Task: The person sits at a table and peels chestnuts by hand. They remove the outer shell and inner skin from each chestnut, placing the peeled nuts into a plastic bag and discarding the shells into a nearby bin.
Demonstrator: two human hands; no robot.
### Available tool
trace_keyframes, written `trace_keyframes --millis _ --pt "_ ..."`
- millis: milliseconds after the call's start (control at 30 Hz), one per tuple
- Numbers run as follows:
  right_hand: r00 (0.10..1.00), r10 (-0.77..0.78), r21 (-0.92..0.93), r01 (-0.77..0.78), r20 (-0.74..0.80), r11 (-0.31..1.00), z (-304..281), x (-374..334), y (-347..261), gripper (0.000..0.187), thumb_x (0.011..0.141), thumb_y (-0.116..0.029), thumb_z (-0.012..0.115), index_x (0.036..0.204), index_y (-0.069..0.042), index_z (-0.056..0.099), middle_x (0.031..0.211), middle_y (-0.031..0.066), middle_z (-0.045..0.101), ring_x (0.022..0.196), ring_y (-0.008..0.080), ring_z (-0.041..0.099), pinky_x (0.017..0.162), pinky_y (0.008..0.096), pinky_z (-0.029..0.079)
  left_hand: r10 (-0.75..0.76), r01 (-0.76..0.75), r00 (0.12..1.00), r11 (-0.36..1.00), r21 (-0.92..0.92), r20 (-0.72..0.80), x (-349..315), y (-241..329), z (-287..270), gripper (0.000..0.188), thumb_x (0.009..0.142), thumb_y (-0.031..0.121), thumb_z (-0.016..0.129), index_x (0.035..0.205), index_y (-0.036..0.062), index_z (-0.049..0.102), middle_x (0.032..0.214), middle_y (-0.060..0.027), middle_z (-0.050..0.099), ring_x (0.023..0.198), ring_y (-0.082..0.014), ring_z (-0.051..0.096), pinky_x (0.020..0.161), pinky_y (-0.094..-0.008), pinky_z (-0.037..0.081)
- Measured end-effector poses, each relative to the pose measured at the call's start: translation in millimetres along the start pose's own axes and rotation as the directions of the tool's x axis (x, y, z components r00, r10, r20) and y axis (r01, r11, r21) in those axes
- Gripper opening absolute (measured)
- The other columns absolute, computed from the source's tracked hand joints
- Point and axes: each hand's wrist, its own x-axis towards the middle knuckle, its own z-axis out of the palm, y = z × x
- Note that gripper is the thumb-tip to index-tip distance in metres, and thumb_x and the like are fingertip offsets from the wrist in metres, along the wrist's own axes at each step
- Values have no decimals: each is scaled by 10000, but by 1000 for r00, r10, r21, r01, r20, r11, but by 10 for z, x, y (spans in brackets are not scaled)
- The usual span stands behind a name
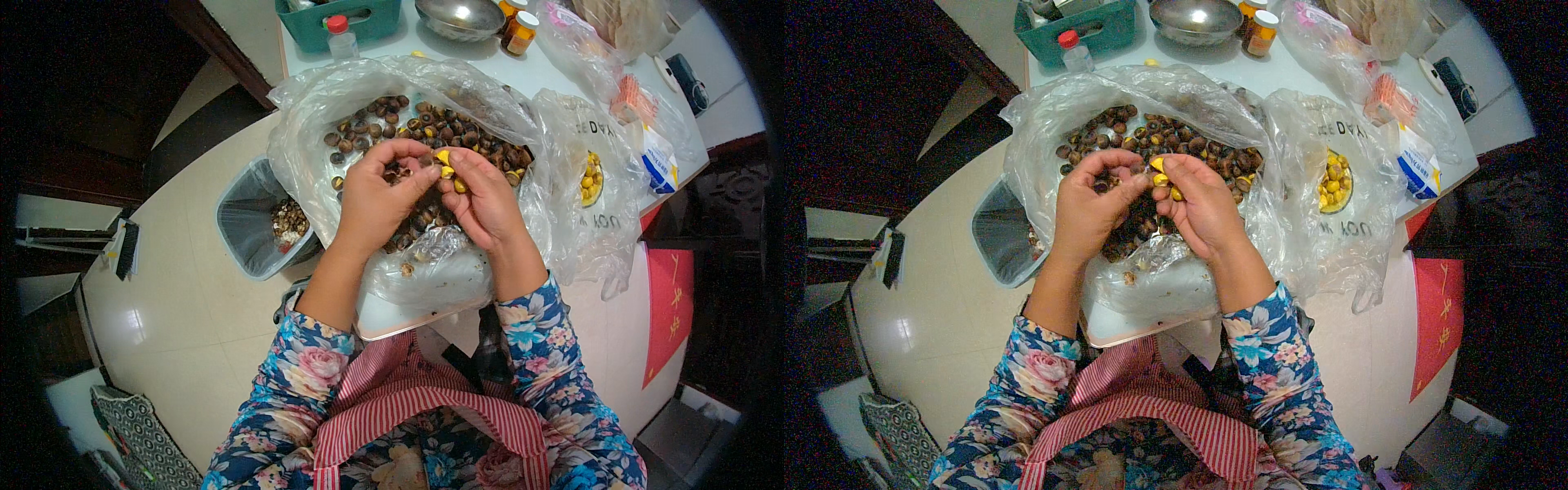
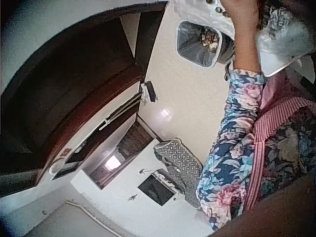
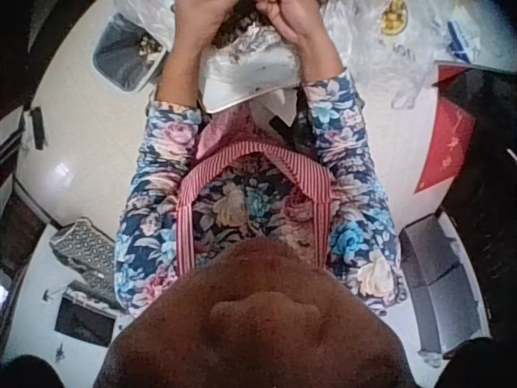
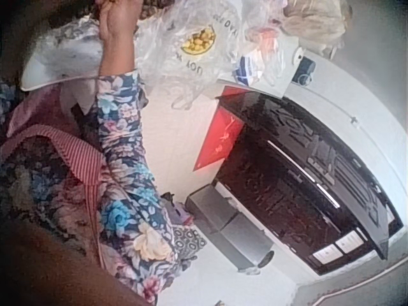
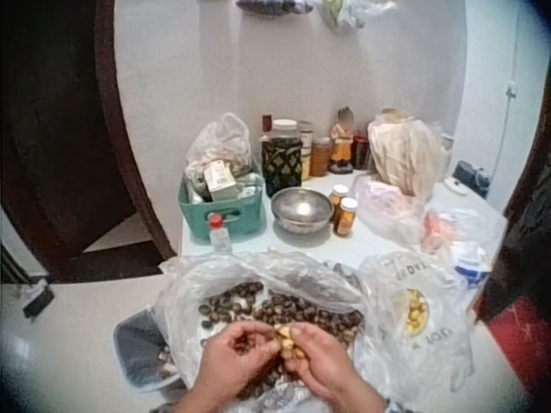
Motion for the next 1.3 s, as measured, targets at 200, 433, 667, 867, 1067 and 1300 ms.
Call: trace_keyframes --millis 200,433,667,867,1067,1300 --pt "997 -21 -15 20 -75 1000 64 -20 -49 216 919 -131 484 1054 31 529 935 104 602 757 110 600 638 183 516 -262 224 965 871 -437 -27 48 11 -125 259 798 99 666 1000 -13 547 785 -13 521 538 -40 435 413 -166 326" --pt "997 -13 -45 9 -79 999 48 -54 -9 235 906 -130 509 1070 35 539 944 112 606 791 144 605 668 222 521 -325 255 945 696 -672 22 124 -69 -277 203 822 95 635 971 9 529 762 -2 511 579 -45 421 425 -157 325" --pt "979 26 -43 -35 -202 998 537 -326 -140 269 945 -224 441 1011 16 543 772 51 542 554 45 426 447 141 349 -326 240 945 670 -702 12 140 -102 -326 174 832 101 622 956 18 532 756 10 498 575 -42 406 421 -149 316" --pt "704 -265 -723 690 659 35 1188 -1113 -507 208 889 -196 457 912 -2 529 797 62 570 662 236 535 609 356 434 -351 249 936 666 -703 -1 138 -57 -289 173 831 109 626 951 30 531 767 11 504 577 -45 404 425 -158 315" --pt "944 19 -260 72 330 963 1356 -1172 -470 171 893 -149 450 901 -13 553 732 19 544 599 149 502 553 300 407 -336 247 942 640 -728 25 147 -84 -329 141 841 100 604 941 32 532 756 6 491 576 -48 402 425 -157 307" --pt "852 -483 -871 383 203 309 662 24 -191 198 779 -95 626 960 -17 606 868 34 564 796 121 541 681 230 433 -388 203 921 526 -826 -20 174 -128 -395 164 865 171 541 931 22 526 757 -43 503 565 -69 421 407 -149 316"
